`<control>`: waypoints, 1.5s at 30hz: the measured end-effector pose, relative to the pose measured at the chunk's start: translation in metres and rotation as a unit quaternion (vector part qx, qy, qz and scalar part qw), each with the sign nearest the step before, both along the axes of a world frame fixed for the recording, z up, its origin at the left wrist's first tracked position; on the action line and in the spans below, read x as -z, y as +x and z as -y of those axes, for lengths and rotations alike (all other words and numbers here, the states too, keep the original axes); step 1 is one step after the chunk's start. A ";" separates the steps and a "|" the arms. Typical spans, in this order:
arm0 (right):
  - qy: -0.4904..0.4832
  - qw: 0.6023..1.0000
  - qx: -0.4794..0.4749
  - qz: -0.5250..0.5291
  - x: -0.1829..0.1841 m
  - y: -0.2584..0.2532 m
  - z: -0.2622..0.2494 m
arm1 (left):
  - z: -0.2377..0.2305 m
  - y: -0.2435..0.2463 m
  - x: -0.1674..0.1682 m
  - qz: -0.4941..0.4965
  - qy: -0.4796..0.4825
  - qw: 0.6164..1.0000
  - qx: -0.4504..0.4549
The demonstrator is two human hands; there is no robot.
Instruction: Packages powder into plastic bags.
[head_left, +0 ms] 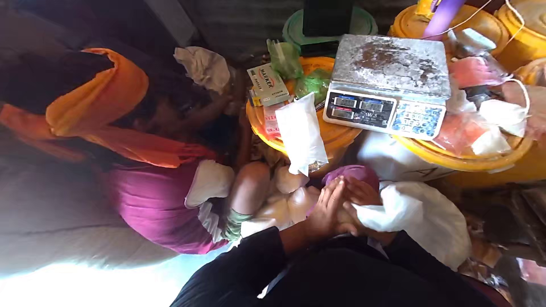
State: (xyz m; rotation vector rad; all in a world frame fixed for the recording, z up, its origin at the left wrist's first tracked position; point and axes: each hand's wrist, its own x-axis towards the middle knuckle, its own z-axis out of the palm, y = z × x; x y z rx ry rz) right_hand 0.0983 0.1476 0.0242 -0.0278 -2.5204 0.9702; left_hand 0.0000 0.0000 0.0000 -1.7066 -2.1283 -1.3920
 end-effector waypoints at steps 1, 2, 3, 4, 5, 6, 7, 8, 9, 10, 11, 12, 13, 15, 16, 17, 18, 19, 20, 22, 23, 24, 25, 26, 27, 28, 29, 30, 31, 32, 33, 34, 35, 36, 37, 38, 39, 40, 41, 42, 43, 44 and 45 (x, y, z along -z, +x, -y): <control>-0.053 0.997 0.016 -0.048 0.001 0.003 0.001 | 0.001 -0.001 -0.003 0.035 -0.018 0.999 -0.002; -0.093 0.993 0.030 -0.072 -0.003 0.008 0.004 | 0.002 0.000 -0.010 0.054 -0.053 0.997 -0.008; -0.104 0.989 0.059 -0.083 -0.010 0.015 0.010 | 0.001 0.001 -0.019 0.057 -0.100 0.993 -0.013; -0.087 0.989 0.088 -0.083 -0.022 0.021 0.016 | -0.002 0.002 -0.031 0.050 -0.154 0.987 -0.012; -0.078 0.993 0.082 -0.045 -0.042 0.024 0.020 | -0.008 0.003 -0.043 0.045 -0.207 0.977 -0.006; -0.080 0.995 0.066 0.012 -0.065 0.023 0.023 | -0.016 0.005 -0.051 0.042 -0.238 0.970 -0.006; -0.070 0.994 0.051 0.068 -0.081 0.021 0.024 | -0.025 0.009 -0.053 0.037 -0.209 0.977 -0.021; -0.044 0.992 0.044 0.106 -0.089 0.020 0.024 | -0.035 0.012 -0.041 0.020 -0.144 0.988 -0.044; -0.004 0.995 0.044 0.086 -0.084 0.021 0.021 | -0.041 0.011 -0.029 0.014 -0.104 0.994 -0.038; 0.034 0.997 0.052 0.047 -0.076 0.023 0.016 | -0.041 0.006 -0.030 0.035 -0.113 0.993 0.005; 0.040 0.997 0.065 0.026 -0.073 0.027 0.010 | -0.036 -0.002 -0.043 0.057 -0.166 0.982 0.074; 0.018 0.996 0.083 0.020 -0.073 0.033 0.004 | -0.033 -0.011 -0.073 0.095 -0.256 0.949 0.157; -0.055 0.993 0.097 0.037 -0.073 0.041 -0.002 | -0.035 -0.020 -0.094 0.119 -0.313 0.917 0.215; -0.363 0.922 0.110 0.083 -0.070 0.053 -0.009 | -0.038 -0.034 -0.092 0.135 -0.294 0.909 0.262; -0.520 0.844 0.104 0.082 -0.067 0.057 -0.010 | -0.037 -0.039 -0.083 0.126 -0.283 0.913 0.265; -0.627 0.770 0.089 0.075 -0.062 0.062 -0.011 | -0.036 -0.041 -0.076 0.109 -0.281 0.919 0.255; -0.684 0.723 0.074 0.058 -0.055 0.067 -0.009 | -0.035 -0.038 -0.073 0.091 -0.289 0.923 0.236; -0.698 0.713 0.059 0.026 -0.049 0.070 -0.007 | -0.035 -0.033 -0.073 0.081 -0.307 0.924 0.213; -0.667 0.744 0.039 -0.009 -0.042 0.071 -0.005 | -0.035 -0.025 -0.074 0.068 -0.315 0.928 0.186; -0.427 0.903 0.009 -0.054 -0.030 0.068 -0.005 | -0.035 -0.010 -0.074 0.023 -0.298 0.945 0.130; -0.266 0.963 0.025 -0.039 -0.031 0.067 -0.005 | -0.036 -0.005 -0.076 0.009 -0.306 0.945 0.113; -0.119 0.991 0.061 -0.017 -0.033 0.065 -0.005 | -0.037 -0.001 -0.081 0.003 -0.316 0.944 0.096; -0.018 0.995 0.097 0.006 -0.034 0.062 -0.002 | -0.038 0.003 -0.083 -0.003 -0.326 0.942 0.077; 0.001 0.992 0.112 0.053 -0.038 0.062 0.001 | -0.039 0.005 -0.081 -0.019 -0.325 0.943 0.067; -0.056 0.986 0.108 0.116 -0.047 0.063 0.004 | -0.038 0.004 -0.079 -0.030 -0.315 0.946 0.074; -0.153 0.971 0.089 0.160 -0.055 0.063 0.002 | -0.037 0.003 -0.076 -0.035 -0.301 0.949 0.085; -0.278 0.943 0.055 0.177 -0.062 0.063 -0.002 | -0.037 0.002 -0.074 -0.034 -0.286 0.953 0.096; -0.398 0.903 0.016 0.160 -0.065 0.063 -0.006 | -0.037 0.001 -0.076 -0.017 -0.284 0.953 0.108; -0.487 0.866 -0.016 0.111 -0.064 0.062 -0.008 | -0.036 0.000 -0.078 0.000 -0.287 0.952 0.111; -0.531 0.843 -0.057 0.059 -0.061 0.062 -0.009 | -0.037 -0.002 -0.081 0.024 -0.300 0.947 0.112; -0.518 0.850 -0.097 0.019 -0.060 0.062 -0.013 | -0.037 -0.004 -0.085 0.038 -0.315 0.942 0.110; -0.452 0.885 -0.112 -0.009 -0.062 0.062 -0.016 | -0.038 -0.006 -0.090 0.060 -0.342 0.931 0.111; -0.344 0.934 -0.098 -0.019 -0.063 0.062 -0.019 | -0.037 -0.010 -0.089 0.065 -0.348 0.927 0.122; -0.231 0.971 -0.063 -0.007 -0.065 0.061 -0.019 | -0.037 -0.011 -0.086 0.059 -0.330 0.933 0.134; -0.142 0.989 -0.031 0.039 -0.066 0.059 -0.019 | -0.037 -0.012 -0.083 0.057 -0.318 0.935 0.143; -0.093 0.990 -0.007 0.103 -0.067 0.057 -0.017 | -0.037 -0.011 -0.082 0.055 -0.313 0.936 0.147; -0.067 0.985 0.011 0.157 -0.067 0.056 -0.014 | -0.037 -0.010 -0.083 0.055 -0.315 0.936 0.148; -0.056 0.981 0.021 0.185 -0.067 0.056 -0.013 | -0.037 -0.010 -0.086 0.056 -0.321 0.934 0.147; -0.058 0.980 0.025 0.187 -0.068 0.059 -0.013 | -0.038 -0.010 -0.089 0.059 -0.326 0.932 0.147; -0.073 0.981 0.021 0.177 -0.069 0.063 -0.015 | -0.037 -0.013 -0.091 0.052 -0.334 0.929 0.150; -0.103 0.978 0.010 0.180 -0.070 0.067 -0.021 | -0.036 -0.015 -0.092 0.034 -0.344 0.925 0.159; -0.133 0.974 0.001 0.181 -0.070 0.072 -0.027 | -0.034 -0.016 -0.092 0.007 -0.346 0.923 0.167; -0.158 0.972 -0.006 0.177 -0.067 0.077 -0.034 | -0.032 -0.016 -0.092 -0.018 -0.344 0.923 0.172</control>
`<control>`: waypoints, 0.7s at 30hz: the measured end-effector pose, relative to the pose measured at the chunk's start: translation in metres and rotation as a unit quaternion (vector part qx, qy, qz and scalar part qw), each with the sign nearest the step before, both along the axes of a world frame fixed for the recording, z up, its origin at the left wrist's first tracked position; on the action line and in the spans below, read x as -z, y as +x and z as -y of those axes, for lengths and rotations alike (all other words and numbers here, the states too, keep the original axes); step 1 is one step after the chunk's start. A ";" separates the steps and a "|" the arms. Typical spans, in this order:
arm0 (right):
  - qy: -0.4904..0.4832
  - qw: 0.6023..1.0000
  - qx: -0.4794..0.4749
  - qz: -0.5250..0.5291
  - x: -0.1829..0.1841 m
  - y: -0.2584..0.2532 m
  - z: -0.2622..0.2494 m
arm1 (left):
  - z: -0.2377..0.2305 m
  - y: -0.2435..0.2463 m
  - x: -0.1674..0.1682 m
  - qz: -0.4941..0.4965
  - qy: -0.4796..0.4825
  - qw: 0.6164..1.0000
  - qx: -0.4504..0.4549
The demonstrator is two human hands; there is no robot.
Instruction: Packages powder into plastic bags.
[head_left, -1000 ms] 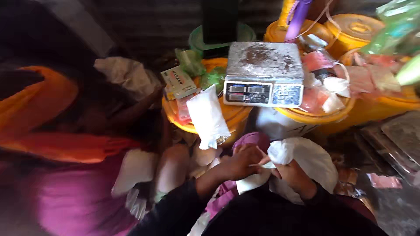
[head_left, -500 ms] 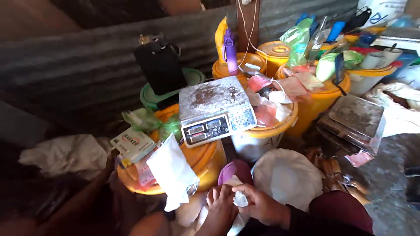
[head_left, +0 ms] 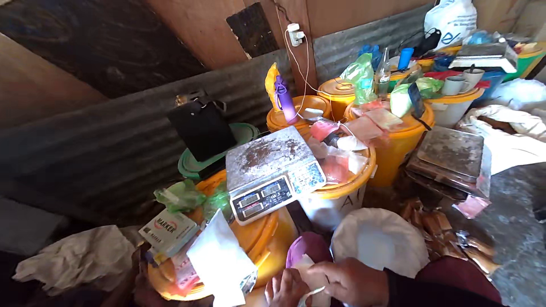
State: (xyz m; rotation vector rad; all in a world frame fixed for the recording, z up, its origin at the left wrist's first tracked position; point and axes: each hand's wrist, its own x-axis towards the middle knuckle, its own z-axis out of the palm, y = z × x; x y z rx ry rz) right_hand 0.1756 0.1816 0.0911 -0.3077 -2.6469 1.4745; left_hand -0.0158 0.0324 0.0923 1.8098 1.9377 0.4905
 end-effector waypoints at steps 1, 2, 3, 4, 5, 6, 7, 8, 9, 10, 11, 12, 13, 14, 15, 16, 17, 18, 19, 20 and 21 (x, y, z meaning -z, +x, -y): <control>-0.021 1.000 0.000 -0.005 0.006 0.005 -0.006 | 0.001 0.002 0.000 -0.022 0.016 1.000 0.004; -0.034 0.999 0.002 -0.013 0.015 0.009 -0.012 | 0.002 0.005 0.001 -0.048 0.041 0.998 0.000; -0.041 0.999 -0.002 -0.006 0.023 0.011 -0.018 | 0.003 0.009 0.003 -0.073 0.071 0.995 -0.003; -0.033 0.999 -0.006 -0.002 0.032 0.012 -0.025 | 0.004 0.012 0.005 -0.101 0.104 0.989 -0.001; -0.019 1.000 -0.012 -0.004 0.041 0.010 -0.031 | 0.006 0.015 0.007 -0.133 0.139 0.981 0.008; 0.003 1.000 -0.018 -0.013 0.051 0.006 -0.036 | 0.007 0.016 0.010 -0.165 0.164 0.972 0.020; 0.035 0.999 -0.017 -0.035 0.062 0.000 -0.039 | 0.008 0.017 0.010 -0.190 0.178 0.965 0.039; 0.067 0.996 -0.017 -0.052 0.068 -0.010 -0.043 | 0.007 0.017 0.006 -0.211 0.183 0.958 0.066; 0.096 0.993 -0.018 -0.060 0.070 -0.021 -0.045 | 0.005 0.017 0.000 -0.236 0.179 0.950 0.098; 0.126 0.989 -0.017 -0.078 0.070 -0.035 -0.046 | 0.002 0.017 -0.007 -0.261 0.166 0.941 0.134; 0.149 0.984 -0.016 -0.092 0.067 -0.047 -0.046 | -0.002 0.018 -0.017 -0.290 0.141 0.931 0.172; 0.158 0.982 -0.019 -0.098 0.060 -0.058 -0.045 | -0.007 0.018 -0.026 -0.311 0.110 0.919 0.215; 0.162 0.980 -0.018 -0.117 0.056 -0.067 -0.042 | -0.013 0.017 -0.034 -0.319 0.075 0.908 0.262; 0.160 0.977 -0.013 -0.141 0.053 -0.074 -0.037 | -0.019 0.014 -0.037 -0.316 0.051 0.896 0.306; 0.161 0.972 0.000 -0.170 0.054 -0.078 -0.032 | -0.025 0.009 -0.038 -0.300 0.033 0.890 0.342; 0.153 0.969 0.017 -0.194 0.057 -0.081 -0.028 | -0.031 0.002 -0.035 -0.278 0.032 0.889 0.363; 0.138 0.966 0.044 -0.216 0.062 -0.081 -0.024 | -0.035 -0.004 -0.031 -0.250 0.038 0.895 0.368; 0.125 0.961 0.085 -0.232 0.067 -0.078 -0.021 | -0.038 -0.010 -0.027 -0.210 0.033 0.908 0.360; 0.105 0.959 0.123 -0.231 0.066 -0.070 -0.018 | -0.039 -0.014 -0.024 -0.173 0.024 0.922 0.347; 0.102 0.952 0.163 -0.236 0.061 -0.061 -0.015 | -0.041 -0.015 -0.025 -0.142 0.001 0.934 0.327; 0.126 0.936 0.195 -0.262 0.058 -0.052 -0.010 | -0.041 -0.015 -0.028 -0.118 -0.032 0.946 0.301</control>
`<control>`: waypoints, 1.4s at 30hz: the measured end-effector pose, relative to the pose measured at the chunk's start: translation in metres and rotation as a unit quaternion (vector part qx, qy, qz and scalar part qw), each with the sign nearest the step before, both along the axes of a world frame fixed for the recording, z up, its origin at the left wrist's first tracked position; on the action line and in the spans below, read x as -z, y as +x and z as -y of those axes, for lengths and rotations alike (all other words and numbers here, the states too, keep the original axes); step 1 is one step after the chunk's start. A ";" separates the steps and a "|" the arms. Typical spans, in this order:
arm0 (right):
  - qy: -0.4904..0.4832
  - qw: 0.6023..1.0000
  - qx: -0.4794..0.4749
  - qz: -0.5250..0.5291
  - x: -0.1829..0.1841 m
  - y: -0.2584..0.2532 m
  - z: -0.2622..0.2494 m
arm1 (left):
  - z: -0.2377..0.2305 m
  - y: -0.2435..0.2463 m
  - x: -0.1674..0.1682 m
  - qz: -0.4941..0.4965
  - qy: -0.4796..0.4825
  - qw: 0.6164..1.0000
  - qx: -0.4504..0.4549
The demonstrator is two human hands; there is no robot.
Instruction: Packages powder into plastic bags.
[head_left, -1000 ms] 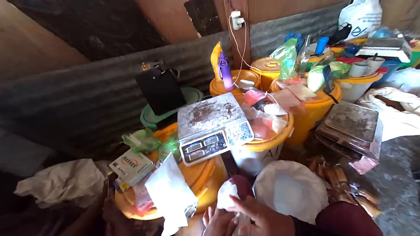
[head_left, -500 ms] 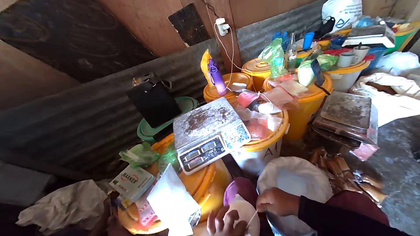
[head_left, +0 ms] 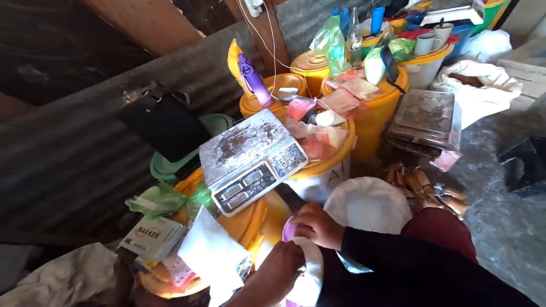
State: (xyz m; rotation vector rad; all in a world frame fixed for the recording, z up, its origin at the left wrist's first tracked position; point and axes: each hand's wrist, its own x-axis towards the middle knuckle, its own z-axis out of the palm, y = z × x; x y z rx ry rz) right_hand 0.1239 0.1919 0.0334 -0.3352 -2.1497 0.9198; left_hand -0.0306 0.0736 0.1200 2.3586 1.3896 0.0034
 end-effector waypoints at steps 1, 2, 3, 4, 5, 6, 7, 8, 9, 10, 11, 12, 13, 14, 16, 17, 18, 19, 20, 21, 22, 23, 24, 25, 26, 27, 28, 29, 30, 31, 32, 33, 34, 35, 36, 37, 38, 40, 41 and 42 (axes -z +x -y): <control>0.038 0.999 0.014 -0.030 -0.004 0.010 0.006 | 0.000 0.002 -0.004 0.011 -0.031 0.999 -0.035; 0.081 0.996 -0.003 -0.045 -0.008 0.020 0.014 | 0.000 0.006 -0.009 0.019 -0.059 0.995 -0.073; 0.119 0.991 -0.043 -0.041 -0.013 0.030 0.025 | 0.000 0.009 -0.014 0.022 -0.080 0.991 -0.104; 0.149 0.984 -0.095 -0.019 -0.018 0.036 0.037 | -0.001 0.012 -0.017 0.021 -0.097 0.987 -0.126; 0.174 0.975 -0.135 0.014 -0.021 0.039 0.049 | -0.003 0.014 -0.018 0.013 -0.120 0.983 -0.141; 0.195 0.967 -0.153 0.060 -0.024 0.040 0.061 | -0.007 0.016 -0.019 0.002 -0.142 0.978 -0.154; 0.203 0.961 -0.152 0.109 -0.028 0.040 0.072 | -0.012 0.019 -0.023 -0.016 -0.173 0.970 -0.169; 0.209 0.958 -0.130 0.145 -0.030 0.036 0.080 | -0.018 0.023 -0.029 -0.037 -0.210 0.959 -0.189; 0.200 0.956 -0.108 0.187 -0.036 0.032 0.085 | -0.024 0.027 -0.034 -0.054 -0.244 0.945 -0.210; 0.171 0.950 -0.102 0.241 -0.045 0.028 0.087 | -0.028 0.030 -0.038 -0.062 -0.267 0.935 -0.227; 0.136 0.940 -0.105 0.294 -0.056 0.025 0.088 | -0.031 0.032 -0.041 -0.062 -0.281 0.926 -0.245; 0.110 0.933 -0.106 0.327 -0.063 0.022 0.089 | -0.031 0.032 -0.042 -0.060 -0.289 0.919 -0.261; 0.095 0.931 -0.105 0.336 -0.067 0.021 0.089 | -0.031 0.031 -0.042 -0.056 -0.296 0.914 -0.273; 0.089 0.935 -0.106 0.327 -0.068 0.021 0.088 | -0.031 0.029 -0.041 -0.046 -0.301 0.909 -0.285; 0.099 0.950 -0.117 0.271 -0.059 0.024 0.081 | -0.023 0.019 -0.033 0.021 -0.290 0.895 -0.337; 0.082 0.951 -0.144 0.262 -0.057 0.028 0.073 | -0.016 0.015 -0.027 0.080 -0.268 0.882 -0.379; 0.051 0.953 -0.163 0.249 -0.053 0.033 0.064 | -0.005 0.012 -0.018 0.149 -0.229 0.864 -0.422; -0.011 0.957 -0.175 0.230 -0.046 0.039 0.057 | 0.006 0.013 -0.008 0.205 -0.174 0.847 -0.459; -0.121 0.955 -0.174 0.208 -0.041 0.047 0.053 | 0.019 0.017 0.004 0.248 -0.101 0.836 -0.479; -0.259 0.939 -0.153 0.166 -0.034 0.051 0.053 | 0.031 0.022 0.020 0.293 -0.018 0.826 -0.481; -0.417 0.891 -0.132 0.121 -0.027 0.051 0.055 | 0.041 0.027 0.042 0.335 0.076 0.814 -0.469; -0.562 0.815 -0.125 0.068 -0.023 0.050 0.055 | 0.047 0.032 0.063 0.357 0.158 0.800 -0.455; -0.663 0.739 -0.120 0.017 -0.023 0.051 0.053 | 0.050 0.036 0.078 0.366 0.223 0.787 -0.443; -0.709 0.694 -0.123 -0.027 -0.022 0.051 0.051 | 0.050 0.040 0.088 0.365 0.272 0.776 -0.437; -0.705 0.694 -0.134 -0.054 -0.020 0.051 0.051 | 0.050 0.043 0.092 0.356 0.301 0.769 -0.437; -0.650 0.743 -0.146 -0.060 -0.018 0.050 0.053 | 0.052 0.045 0.093 0.340 0.311 0.769 -0.442; -0.537 0.828 -0.156 -0.044 -0.016 0.049 0.054 | 0.053 0.046 0.092 0.325 0.310 0.773 -0.449; -0.386 0.910 -0.150 -0.019 -0.015 0.047 0.053 | 0.051 0.047 0.089 0.312 0.303 0.777 -0.456; -0.221 0.968 -0.121 0.003 -0.013 0.044 0.052 | 0.050 0.047 0.085 0.304 0.291 0.780 -0.463; -0.082 0.993 -0.082 0.016 -0.010 0.040 0.051 | 0.049 0.047 0.081 0.303 0.278 0.783 -0.467; 0.017 0.999 -0.042 0.019 -0.007 0.036 0.050 | 0.048 0.046 0.079 0.314 0.259 0.782 -0.471; 0.078 0.997 -0.012 0.014 -0.004 0.035 0.050 | 0.047 0.046 0.076 0.341 0.229 0.776 -0.478; 0.111 0.994 -0.002 0.007 -0.002 0.035 0.050 | 0.046 0.045 0.072 0.380 0.187 0.759 -0.494; 0.124 0.992 -0.018 0.000 -0.002 0.037 0.052 | 0.043 0.047 0.064 0.416 0.139 0.736 -0.515; 0.125 0.991 -0.049 -0.011 -0.003 0.038 0.055 | 0.038 0.049 0.055 0.436 0.097 0.714 -0.539; 0.116 0.990 -0.078 -0.020 -0.004 0.038 0.059 | 0.033 0.052 0.046 0.434 0.067 0.699 -0.564; 0.095 0.991 -0.094 -0.022 -0.007 0.037 0.062 | 0.030 0.054 0.041 0.423 0.050 0.695 -0.579; -0.033 0.994 -0.104 0.023 -0.017 0.039 0.063 | 0.028 0.053 0.043 0.374 0.071 0.735 -0.562; -0.159 0.979 -0.111 0.066 -0.027 0.042 0.060 | 0.031 0.049 0.049 0.354 0.105 0.768 -0.523; -0.291 0.946 -0.104 0.100 -0.035 0.044 0.054 | 0.034 0.042 0.056 0.337 0.143 0.798 -0.479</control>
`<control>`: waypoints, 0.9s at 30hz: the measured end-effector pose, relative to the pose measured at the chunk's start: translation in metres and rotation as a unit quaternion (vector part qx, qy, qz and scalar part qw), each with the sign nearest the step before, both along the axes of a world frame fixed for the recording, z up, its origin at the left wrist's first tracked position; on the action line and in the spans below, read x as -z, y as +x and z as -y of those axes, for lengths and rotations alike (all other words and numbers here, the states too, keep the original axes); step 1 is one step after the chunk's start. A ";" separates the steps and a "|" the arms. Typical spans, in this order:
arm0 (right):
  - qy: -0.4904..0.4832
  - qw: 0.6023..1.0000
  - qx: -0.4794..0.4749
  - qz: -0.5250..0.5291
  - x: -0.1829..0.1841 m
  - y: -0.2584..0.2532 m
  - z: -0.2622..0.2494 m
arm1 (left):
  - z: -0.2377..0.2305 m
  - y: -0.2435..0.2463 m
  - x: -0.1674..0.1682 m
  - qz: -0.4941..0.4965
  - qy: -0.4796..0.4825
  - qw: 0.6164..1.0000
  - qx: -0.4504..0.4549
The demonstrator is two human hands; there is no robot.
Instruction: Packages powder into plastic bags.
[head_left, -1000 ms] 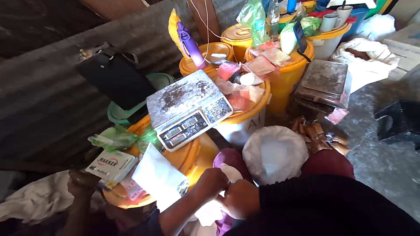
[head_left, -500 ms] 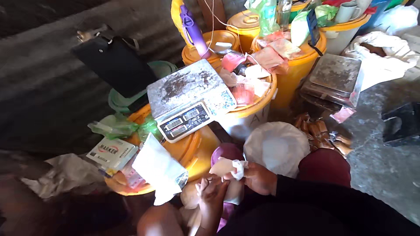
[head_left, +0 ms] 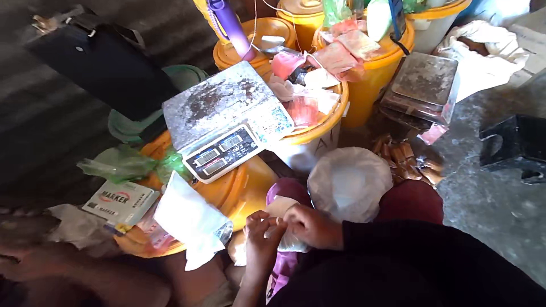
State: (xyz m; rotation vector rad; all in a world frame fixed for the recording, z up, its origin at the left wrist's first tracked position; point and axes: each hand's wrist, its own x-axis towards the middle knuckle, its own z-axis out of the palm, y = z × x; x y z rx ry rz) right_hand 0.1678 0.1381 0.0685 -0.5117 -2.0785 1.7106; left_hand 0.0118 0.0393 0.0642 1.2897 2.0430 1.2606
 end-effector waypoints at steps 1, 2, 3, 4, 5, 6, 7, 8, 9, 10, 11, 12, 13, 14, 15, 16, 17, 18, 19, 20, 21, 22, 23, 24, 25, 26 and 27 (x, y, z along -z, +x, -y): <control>-0.122 0.992 0.019 0.041 -0.004 -0.001 -0.007 | 0.003 -0.006 0.007 -0.051 0.031 0.998 0.030; -0.227 0.971 0.035 0.068 -0.007 -0.003 -0.013 | 0.004 -0.010 0.013 -0.111 0.063 0.991 0.051; -0.301 0.949 0.046 0.083 -0.009 -0.004 -0.018 | 0.004 -0.010 0.018 -0.168 0.090 0.980 0.062; -0.346 0.933 0.042 0.087 -0.011 -0.004 -0.022 | 0.003 -0.010 0.021 -0.206 0.109 0.970 0.066; -0.360 0.930 0.023 0.076 -0.012 -0.003 -0.026 | 0.002 -0.011 0.023 -0.228 0.123 0.963 0.069; -0.344 0.937 -0.005 0.053 -0.011 -0.002 -0.030 | -0.001 -0.013 0.025 -0.240 0.134 0.959 0.075; -0.306 0.951 -0.032 0.021 -0.008 -0.003 -0.036 | -0.003 -0.017 0.027 -0.240 0.142 0.957 0.086; -0.250 0.967 -0.042 -0.008 -0.003 -0.005 -0.043 | -0.005 -0.021 0.028 -0.229 0.141 0.958 0.102; -0.191 0.980 -0.050 -0.035 0.003 -0.008 -0.051 | -0.006 -0.025 0.030 -0.209 0.140 0.961 0.117; -0.133 0.987 -0.055 -0.066 0.013 -0.013 -0.057 | -0.006 -0.028 0.032 -0.190 0.139 0.963 0.131; -0.079 0.990 -0.062 -0.102 0.023 -0.019 -0.059 | -0.006 -0.032 0.032 -0.177 0.135 0.964 0.145; -0.040 0.988 -0.077 -0.129 0.030 -0.025 -0.058 | -0.007 -0.035 0.032 -0.162 0.133 0.965 0.161; -0.006 0.984 -0.089 -0.153 0.033 -0.030 -0.056 | -0.007 -0.038 0.031 -0.141 0.132 0.965 0.175; 0.009 0.979 -0.100 -0.175 0.035 -0.034 -0.054 | -0.006 -0.040 0.028 -0.111 0.123 0.968 0.187; 0.012 0.976 -0.108 -0.188 0.035 -0.036 -0.053 | -0.006 -0.041 0.025 -0.077 0.111 0.971 0.196; 0.015 0.974 -0.114 -0.195 0.034 -0.038 -0.053 | -0.005 -0.042 0.021 -0.052 0.102 0.972 0.205; 0.021 0.973 -0.116 -0.200 0.034 -0.040 -0.052 | -0.005 -0.045 0.018 -0.039 0.091 0.971 0.218; 0.030 0.972 -0.119 -0.199 0.033 -0.040 -0.051 | -0.006 -0.049 0.016 -0.033 0.081 0.968 0.234; 0.035 0.974 -0.124 -0.188 0.030 -0.039 -0.051 | -0.006 -0.053 0.016 -0.028 0.072 0.967 0.245; 0.037 0.975 -0.127 -0.178 0.028 -0.038 -0.049 | -0.006 -0.056 0.016 -0.021 0.060 0.967 0.248; 0.039 0.976 -0.126 -0.171 0.027 -0.038 -0.048 | -0.006 -0.060 0.016 -0.017 0.046 0.968 0.247; 0.043 0.977 -0.124 -0.166 0.028 -0.039 -0.047 | -0.006 -0.064 0.017 -0.017 0.036 0.969 0.244; 0.050 0.978 -0.120 -0.162 0.030 -0.041 -0.046 | -0.007 -0.067 0.018 -0.023 0.028 0.969 0.245; 0.060 0.980 -0.113 -0.154 0.031 -0.042 -0.044 | -0.008 -0.070 0.018 -0.029 0.019 0.968 0.249; 0.074 0.981 -0.103 -0.149 0.032 -0.042 -0.043 | -0.011 -0.072 0.019 -0.025 0.009 0.968 0.248; 0.095 0.980 -0.091 -0.149 0.035 -0.042 -0.041 | -0.014 -0.072 0.017 -0.013 -0.011 0.969 0.245; 0.120 0.978 -0.076 -0.152 0.038 -0.042 -0.038 | -0.016 -0.072 0.014 -0.003 -0.032 0.971 0.238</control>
